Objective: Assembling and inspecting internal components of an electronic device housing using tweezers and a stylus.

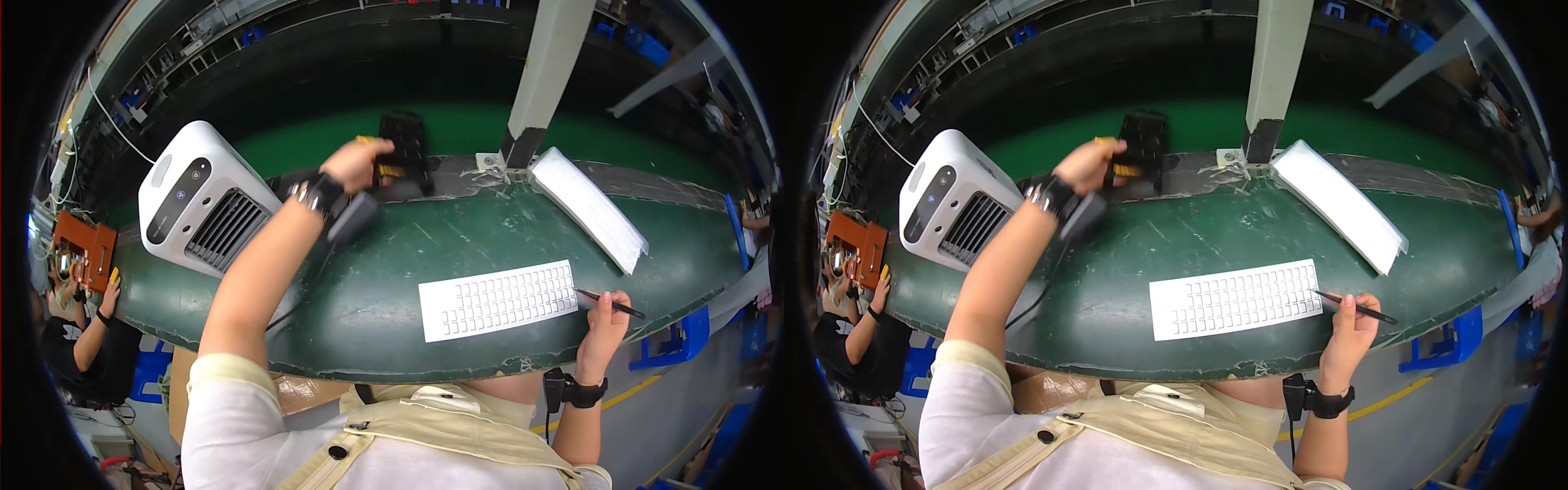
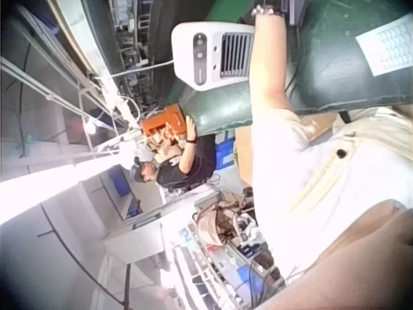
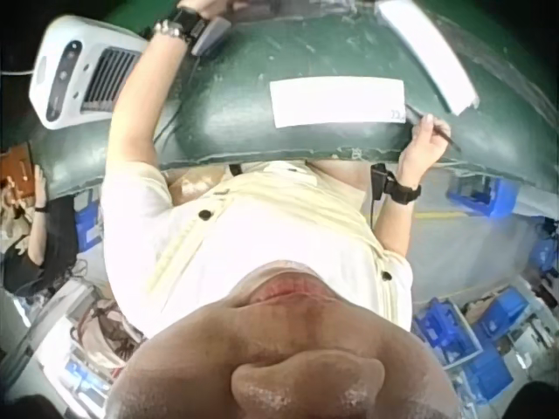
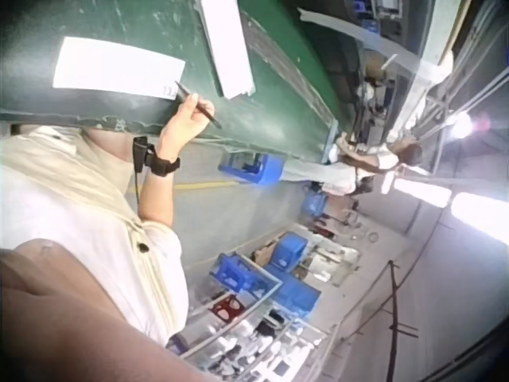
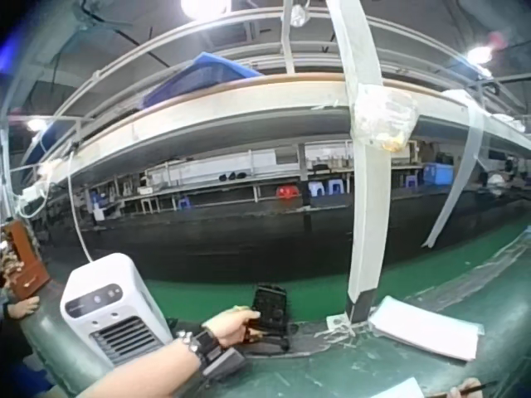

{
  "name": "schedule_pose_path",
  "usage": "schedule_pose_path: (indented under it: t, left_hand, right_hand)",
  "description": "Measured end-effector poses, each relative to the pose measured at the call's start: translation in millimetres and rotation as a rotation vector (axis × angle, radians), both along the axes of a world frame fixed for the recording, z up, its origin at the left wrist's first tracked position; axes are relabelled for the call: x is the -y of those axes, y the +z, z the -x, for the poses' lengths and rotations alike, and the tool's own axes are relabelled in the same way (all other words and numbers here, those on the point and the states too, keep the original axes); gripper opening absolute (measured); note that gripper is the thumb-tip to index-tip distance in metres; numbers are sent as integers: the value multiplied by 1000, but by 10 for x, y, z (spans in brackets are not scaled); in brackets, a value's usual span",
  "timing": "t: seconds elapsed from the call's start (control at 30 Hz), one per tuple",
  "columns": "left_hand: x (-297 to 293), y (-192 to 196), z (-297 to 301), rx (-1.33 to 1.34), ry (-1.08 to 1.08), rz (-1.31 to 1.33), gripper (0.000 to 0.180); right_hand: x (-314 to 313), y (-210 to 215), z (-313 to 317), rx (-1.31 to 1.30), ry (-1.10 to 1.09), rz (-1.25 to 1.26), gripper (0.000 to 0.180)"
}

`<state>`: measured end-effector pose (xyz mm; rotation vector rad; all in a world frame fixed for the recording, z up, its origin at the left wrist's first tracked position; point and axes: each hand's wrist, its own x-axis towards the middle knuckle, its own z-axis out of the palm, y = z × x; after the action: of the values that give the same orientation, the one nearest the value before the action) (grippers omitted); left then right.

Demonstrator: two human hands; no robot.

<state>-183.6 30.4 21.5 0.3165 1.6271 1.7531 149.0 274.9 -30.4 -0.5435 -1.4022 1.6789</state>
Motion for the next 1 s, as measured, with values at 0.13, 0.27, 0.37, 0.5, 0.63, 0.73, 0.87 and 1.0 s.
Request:
schedule_pose_path:
  t: [0.13, 0.27, 0.37, 0.5, 0.63, 0.73, 0.87, 1.0]
  left_hand:
    - [-133, 55, 637, -33, 423, 256, 29]
    - [-116, 205, 69, -227, 397, -6, 30]
    - [100, 272, -688, 226, -103, -286, 36]
    - [341, 1, -1465, 484, -287, -273, 38]
    - [404, -243, -1580, 493, -310, -289, 46]
    - [408, -279, -1567, 498, -297, -339, 49]
    - [415, -349, -1601, 484, -267, -308, 49]
    - [422, -389, -1610, 488, -235, -286, 49]
  right_hand:
    - [-23, 2, 12, -24, 27, 32, 12]
    - [-34, -10, -36, 13, 38, 52, 15]
    - [53, 54, -41, 46, 78, 16, 15]
    - [373, 270, 84, 66, 239, -13, 18]
    - [774, 408, 265, 112, 483, 29, 22]
    - [892, 290, 377, 203, 596, 4, 23]
    - [926, 138, 500, 293, 614, -6, 23]
    - [947, 61, 544, 325, 607, -51, 23]
